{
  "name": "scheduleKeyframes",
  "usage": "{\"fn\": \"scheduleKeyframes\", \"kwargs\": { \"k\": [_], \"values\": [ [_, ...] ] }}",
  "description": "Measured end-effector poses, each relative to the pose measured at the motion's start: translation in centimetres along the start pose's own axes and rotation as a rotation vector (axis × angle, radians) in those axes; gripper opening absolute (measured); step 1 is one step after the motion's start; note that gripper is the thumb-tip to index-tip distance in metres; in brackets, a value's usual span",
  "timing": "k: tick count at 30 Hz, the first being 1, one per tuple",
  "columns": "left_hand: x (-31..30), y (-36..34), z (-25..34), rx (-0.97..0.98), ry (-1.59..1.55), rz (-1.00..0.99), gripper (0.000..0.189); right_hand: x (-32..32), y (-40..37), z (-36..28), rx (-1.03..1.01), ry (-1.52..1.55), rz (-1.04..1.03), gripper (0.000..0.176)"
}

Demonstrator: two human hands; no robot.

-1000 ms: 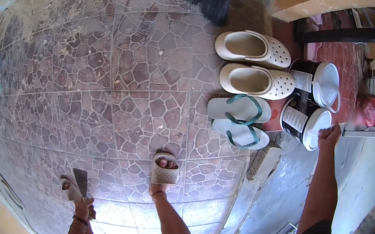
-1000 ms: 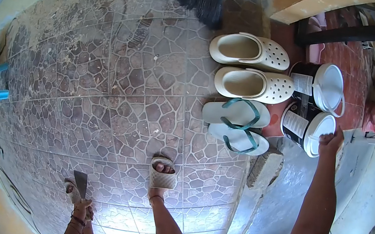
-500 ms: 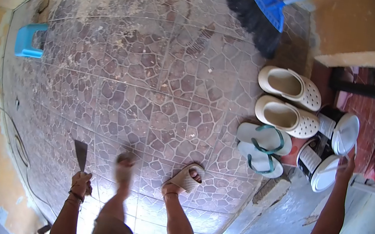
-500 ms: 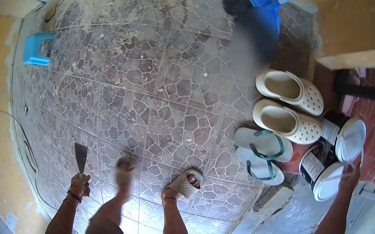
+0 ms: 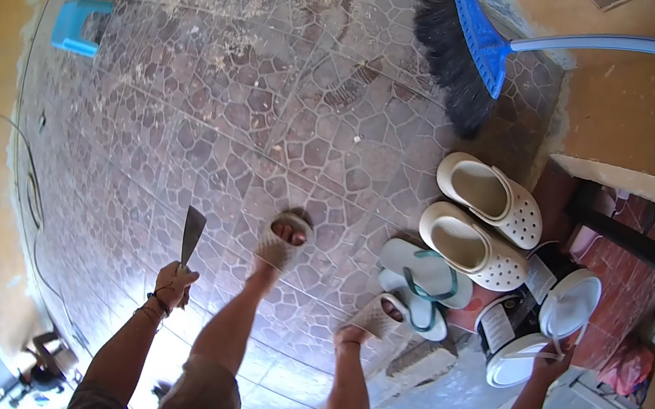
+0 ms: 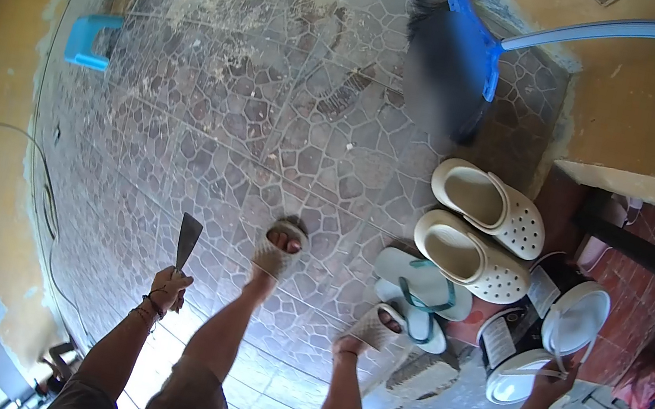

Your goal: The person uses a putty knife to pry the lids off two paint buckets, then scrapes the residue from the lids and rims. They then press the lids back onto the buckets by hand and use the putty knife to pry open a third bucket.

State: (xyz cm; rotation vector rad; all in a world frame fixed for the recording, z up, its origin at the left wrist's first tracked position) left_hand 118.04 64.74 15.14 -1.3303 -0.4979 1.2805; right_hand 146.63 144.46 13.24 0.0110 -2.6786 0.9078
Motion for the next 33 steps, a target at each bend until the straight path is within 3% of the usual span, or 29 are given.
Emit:
{"fn": "scheduleKeyframes", "kwargs": {
  "k": [2,4,5,6,7,9,12,14,16,18,19,22,24,25,26,30,32,33],
  "values": [
    [1.7,-1.9,-2.1,-0.035,-0.002,0.01,0.023,0.6,-1.6,-0.7,0.152,0.029,-0.067,0.024],
    [2.3,-4.1,-4.1,-0.064,0.024,0.033,0.023,3.9,-3.8,-0.4,0.11,-0.111,0.21,0.034],
    [1.7,-4.7,-6.0,-0.063,0.061,0.045,0.024,3.1,-2.9,-1.2,0.284,-0.16,0.198,0.036],
    [1.1,-6.1,-6.6,-0.07,0.084,0.055,0.024,3.5,-2.6,-0.1,0.171,-0.164,0.358,0.033],
    [0.2,-7.4,-6.9,-0.077,0.112,0.071,0.024,1.8,-1.9,-0.2,0.252,-0.19,0.23,0.03],
    [-3.1,-10.1,-7.6,-0.07,0.201,0.116,0.025,2.8,-3.4,1.0,0.179,-0.18,0.434,0.028],
    [-12.0,-13.3,-12.2,-0.084,0.522,0.229,0.027,4.0,-8.3,0.1,0.309,-0.138,0.459,0.026],
    [-16.4,-17.3,-11.8,-0.22,0.614,0.279,0.03,5.8,-13.4,-0.4,0.29,-0.163,0.468,0.025],
    [-20.4,-20.0,-14.0,-0.286,0.661,0.415,0.031,4.1,-17.0,-2.0,0.37,-0.111,0.357,0.023],
    [-20.5,-24.9,-10.2,-0.417,0.75,0.358,0.034,5.3,-21.9,-2.9,0.386,-0.19,0.475,0.021],
    [-21.7,-25.2,-11.6,-0.466,0.862,0.332,0.039,5.8,-24.3,-3.4,0.407,-0.211,0.499,0.02],
    [-25.8,-25.6,-24.1,-0.465,1.073,0.253,0.043,4.8,-28.4,-4.1,0.449,-0.275,0.588,0.027],
    [-27.4,-25.7,-33.7,-0.354,1.279,0.078,0.047,4.1,-30.5,-4.9,0.512,-0.365,0.578,0.026],
    [-26.8,-26.3,-34.8,-0.404,1.3,0.018,0.048,6.6,-33.9,-4.9,0.549,-0.381,0.459,0.023],
    [-26.3,-26.8,-35.3,-0.45,1.325,-0.044,0.049,9.2,-38.2,-4.6,0.587,-0.393,0.344,0.02],
    [-27.8,-20.0,-37.3,-0.227,1.454,-0.157,0.05,16.6,-47.5,-2.9,0.708,-0.44,0.308,0.02],
    [-29.0,-16.7,-36.6,-0.103,1.518,-0.218,0.051,22.6,-51.4,1.7,0.618,-0.586,0.298,0.019],
    [-29.4,-13.9,-30.2,-0.228,1.268,-0.161,0.049,24.9,-53.1,3.3,0.575,-0.671,0.289,0.018]
  ]
}}
Point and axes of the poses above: each hand's wrist, its own y-axis towards the middle knuckle, its own x-axis out of the palm, z = x × y, the point moved 1 cm from there along y, towards the middle knuckle, and after that the axes turned 3 degrees about -z, right-handed, at the moved point
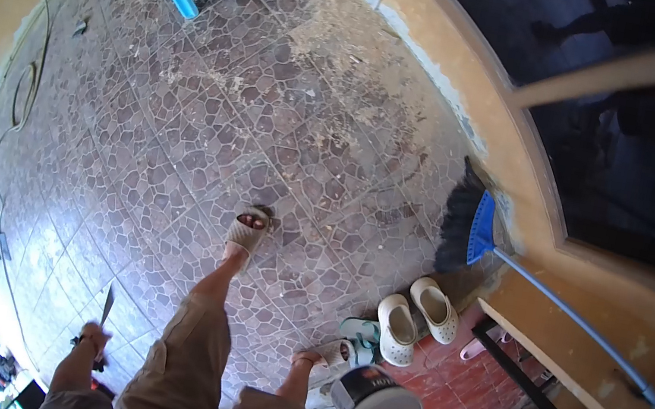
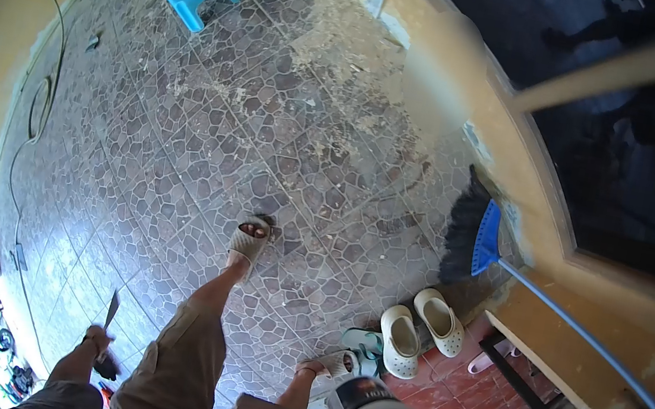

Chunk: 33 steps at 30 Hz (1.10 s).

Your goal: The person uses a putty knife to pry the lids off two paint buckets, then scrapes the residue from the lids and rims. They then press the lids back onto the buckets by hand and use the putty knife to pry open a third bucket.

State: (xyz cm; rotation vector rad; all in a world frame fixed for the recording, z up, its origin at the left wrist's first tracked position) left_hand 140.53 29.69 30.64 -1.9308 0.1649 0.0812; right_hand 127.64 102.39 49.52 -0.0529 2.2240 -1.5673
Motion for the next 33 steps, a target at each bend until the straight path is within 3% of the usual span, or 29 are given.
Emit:
{"fn": "scheduleKeyframes", "kwargs": {
  "k": [1,2,3,5,7,9,11,12,13,17,19,20,21,22,23,25,27,28,29,30,33],
  "values": [
    [-9.1,-0.1,2.4,-0.099,-0.257,-0.014,0.047,0.6,1.5,0.4,0.048,-0.092,-0.087,0.015],
    [-12.0,2.2,2.8,0.072,-0.439,0.106,0.035,1.1,4.4,0.8,-0.009,-0.175,0.097,0.022],
    [-14.6,4.2,3.5,0.22,-0.645,0.187,0.03,4.8,5.1,2.1,0.035,-0.289,-0.072,0.021],
    [-20.8,6.1,5.5,0.536,-0.257,0.67,0.022,13.3,5.1,6.1,-0.066,-0.28,0.001,0.03],
    [-28.0,3.5,7.0,0.618,-0.647,0.813,0.021,20.0,7.8,9.0,-0.075,-0.302,-0.106,0.026],
    [-34.2,-0.9,7.3,0.172,-1.428,0.13,0.029,27.4,10.0,12.3,-0.093,-0.301,-0.25,0.021],
    [-31.9,-0.1,5.9,0.263,-1.439,0.232,0.032,35.3,12.2,15.0,-0.133,-0.282,-0.461,0.015],
    [-31.9,-0.8,4.6,0.201,-1.448,0.154,0.033,38.8,13.0,16.2,-0.149,-0.272,-0.561,0.013],
    [-31.7,-1.7,3.2,0.136,-1.447,0.069,0.035,42.1,12.7,17.3,-0.23,-0.339,-0.562,0.017],
    [-26.0,-1.5,-1.2,-0.064,-1.22,0.285,0.036,56.5,9.7,21.0,-0.223,-0.371,-0.643,0.022],
    [-26.6,-2.2,-1.3,-0.153,-1.414,0.113,0.018,62.0,9.1,22.5,-0.221,-0.393,-0.672,0.024],
    [-25.8,-1.3,-1.4,0.145,-0.968,0.465,0.009,64.8,7.4,23.4,-0.34,-0.521,-0.63,0.024],
    [-24.4,-0.4,-1.0,0.419,-0.474,0.767,0.005,66.9,8.0,23.9,-0.262,-0.522,-0.714,0.023],
    [-26.2,-0.4,-0.1,0.438,-0.432,0.744,0.013,68.0,7.3,24.0,-0.286,-0.49,-0.632,0.024],
    [-27.8,-1.3,0.9,0.428,-0.592,0.749,0.009,68.0,6.6,23.9,-0.309,-0.463,-0.539,0.026],
    [-30.9,-1.9,3.9,0.452,-0.956,0.73,0.004,65.6,8.7,21.3,-0.301,-0.416,-0.547,0.03],
    [-34.7,-2.1,7.2,0.413,-1.259,0.449,0.007,62.0,11.6,17.4,-0.268,-0.425,-0.595,0.031],
    [-36.0,-1.8,8.6,0.637,-0.903,0.742,0.016,60.1,12.0,15.5,-0.335,-0.615,-0.703,0.026],
    [-39.4,-2.7,10.4,0.198,-1.584,0.132,0.026,57.1,15.6,13.4,-0.445,-0.788,-0.6,0.026],
    [-41.3,-2.8,11.6,0.309,-1.554,0.208,0.022,55.5,18.8,11.9,-0.558,-0.956,-0.496,0.026],
    [-47.7,-3.7,15.2,0.358,-1.617,0.167,0.035,52.8,9.9,13.1,-0.477,-0.999,-0.561,0.027]
  ]
}}
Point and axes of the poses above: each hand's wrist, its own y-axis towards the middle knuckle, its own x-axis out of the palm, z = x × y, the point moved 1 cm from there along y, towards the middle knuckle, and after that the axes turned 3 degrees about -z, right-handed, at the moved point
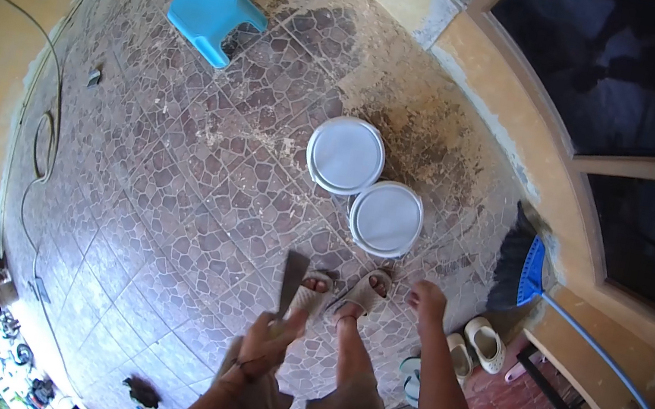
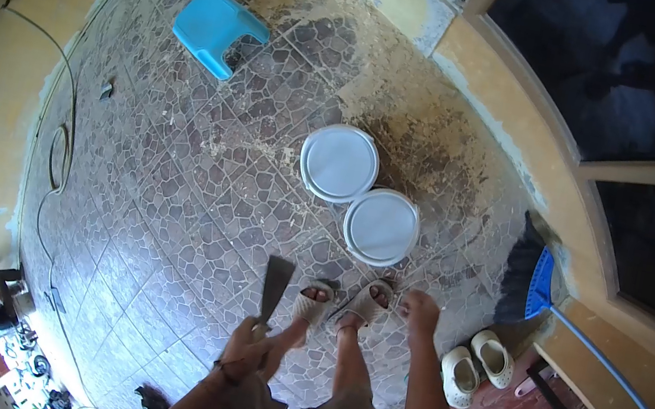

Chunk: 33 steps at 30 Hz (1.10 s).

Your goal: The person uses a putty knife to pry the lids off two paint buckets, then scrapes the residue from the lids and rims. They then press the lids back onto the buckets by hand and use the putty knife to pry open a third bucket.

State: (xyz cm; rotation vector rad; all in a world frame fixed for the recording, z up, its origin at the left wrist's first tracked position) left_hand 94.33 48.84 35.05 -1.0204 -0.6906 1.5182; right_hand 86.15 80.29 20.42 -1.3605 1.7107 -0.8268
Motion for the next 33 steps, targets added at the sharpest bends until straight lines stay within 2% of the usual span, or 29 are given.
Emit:
{"fn": "scheduleKeyframes", "kwargs": {
  "k": [1,3,4,6,7,9,10,11,12,13,14,16,18,20,22,25,28,29,32,33],
  "values": [
    [1.4,1.4,-0.3,-0.049,-0.039,-0.034,0.042,1.4,-2.3,0.2,0.015,0.018,-0.148,0.026],
    [3.4,3.4,0.0,0.14,0.081,-0.035,0.045,5.3,-6.1,0.3,0.103,0.114,-0.396,0.027],
    [4.1,4.2,-0.1,0.234,0.141,-0.038,0.047,7.6,-7.9,0.4,0.183,0.196,-0.491,0.029],
    [5.2,5.7,-0.7,0.254,0.222,-0.048,0.046,12.2,-10.1,1.1,0.219,0.331,-0.576,0.031],
    [5.3,6.3,-1.3,0.219,0.216,-0.069,0.046,14.4,-10.0,2.2,0.147,0.243,-0.542,0.032],
    [4.4,7.8,-3.1,0.398,0.227,-0.08,0.047,18.0,-9.6,4.3,0.01,0.068,-0.462,0.033],
    [3.6,8.4,-4.3,0.485,0.228,-0.09,0.047,19.1,-9.4,5.0,0.071,0.118,-0.377,0.032],
    [2.4,9.2,-5.5,0.452,0.11,-0.248,0.043,20.0,-8.9,5.6,0.13,0.164,-0.288,0.031],
    [0.5,11.0,-5.3,0.375,0.226,-0.351,0.042,21.2,-8.0,5.7,0.175,0.217,-0.189,0.031],
    [-1.4,12.9,-4.3,0.289,0.337,-0.451,0.042,21.8,-7.5,4.6,0.04,0.073,-0.096,0.03],
    [-2.3,14.9,-3.7,0.197,0.44,-0.544,0.041,22.2,-7.4,3.8,0.218,0.188,-0.058,0.03],
    [-1.8,20.2,-3.5,0.588,0.707,-0.282,0.04,23.2,-5.8,7.1,0.202,0.25,-0.004,0.03],
    [1.3,25.2,-0.9,0.869,0.74,-0.295,0.043,24.3,-5.6,8.5,0.261,0.278,0.019,0.031],
    [4.9,29.2,1.6,1.203,1.036,-0.232,0.049,25.0,-5.8,9.6,0.327,0.312,0.056,0.032],
    [7.2,33.4,1.4,1.206,1.286,-0.085,0.05,25.7,-6.2,10.4,0.4,0.343,0.089,0.031],
    [5.9,34.6,2.1,0.875,1.455,-0.321,0.052,25.8,-6.2,11.3,0.406,0.348,0.092,0.03],
    [3.8,34.1,0.5,1.125,1.469,-0.128,0.052,25.7,-6.2,11.6,0.369,0.303,0.056,0.03],
    [3.2,34.8,-0.5,1.223,1.37,-0.088,0.051,25.6,-6.1,11.4,0.351,0.279,0.042,0.03],
    [2.5,34.4,1.1,1.248,1.444,-0.034,0.045,25.7,-6.2,8.0,0.326,0.243,0.011,0.031],
    [2.4,34.8,1.9,1.2,1.416,-0.034,0.048,25.7,-6.2,6.7,0.332,0.239,0.007,0.031]
  ]
}}
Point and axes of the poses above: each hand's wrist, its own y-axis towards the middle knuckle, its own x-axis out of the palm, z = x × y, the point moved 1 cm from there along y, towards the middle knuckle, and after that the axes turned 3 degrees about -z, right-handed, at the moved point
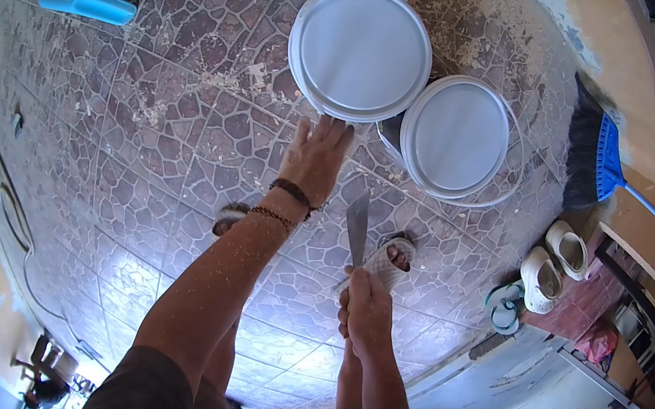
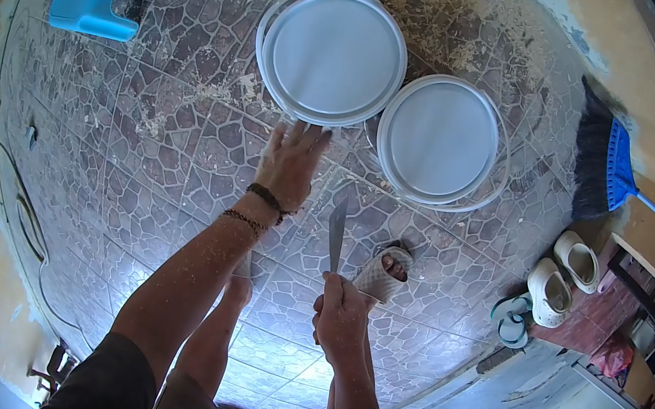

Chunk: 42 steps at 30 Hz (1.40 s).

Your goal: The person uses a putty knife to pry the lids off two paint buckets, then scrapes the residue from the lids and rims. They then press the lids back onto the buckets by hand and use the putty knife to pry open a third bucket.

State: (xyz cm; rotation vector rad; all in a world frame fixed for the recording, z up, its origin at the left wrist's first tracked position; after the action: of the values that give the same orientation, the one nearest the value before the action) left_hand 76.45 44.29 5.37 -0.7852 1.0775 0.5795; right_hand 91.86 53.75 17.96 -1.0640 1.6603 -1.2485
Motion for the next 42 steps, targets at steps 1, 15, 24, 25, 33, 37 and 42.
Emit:
{"fn": "scheduleKeyframes", "kwargs": {
  "k": [1,15,24,25,33,37,42],
  "values": [
    [-0.1,0.0,-0.3,0.003,0.019,0.005,0.048,0.3,-0.5,-1.2,0.007,-0.006,0.0,0.031],
    [5.0,-8.2,-6.6,-0.268,-0.088,-0.197,0.016,4.2,7.1,-5.5,-0.163,-0.269,0.194,0.046],
    [2.1,5.2,-0.5,-0.702,-0.764,-0.167,0.046,1.3,2.4,-10.1,-0.097,-0.178,0.092,0.04],
    [3.2,5.7,-0.5,-0.702,-0.745,-0.151,0.047,1.1,3.1,-10.8,-0.082,-0.165,0.077,0.04],
    [5.3,4.7,-1.4,-0.827,-1.096,-0.124,0.038,1.5,4.1,-13.0,0.053,-0.233,0.001,0.036],
    [4.5,3.5,-2.1,-0.898,-0.907,-0.096,0.037,2.3,7.9,-2.1,0.391,-0.423,-0.235,0.034],
    [4.0,0.9,-6.4,-0.633,-0.704,-0.14,0.03,2.7,-1.1,5.5,0.288,-0.041,-0.041,0.039]
  ]
}}
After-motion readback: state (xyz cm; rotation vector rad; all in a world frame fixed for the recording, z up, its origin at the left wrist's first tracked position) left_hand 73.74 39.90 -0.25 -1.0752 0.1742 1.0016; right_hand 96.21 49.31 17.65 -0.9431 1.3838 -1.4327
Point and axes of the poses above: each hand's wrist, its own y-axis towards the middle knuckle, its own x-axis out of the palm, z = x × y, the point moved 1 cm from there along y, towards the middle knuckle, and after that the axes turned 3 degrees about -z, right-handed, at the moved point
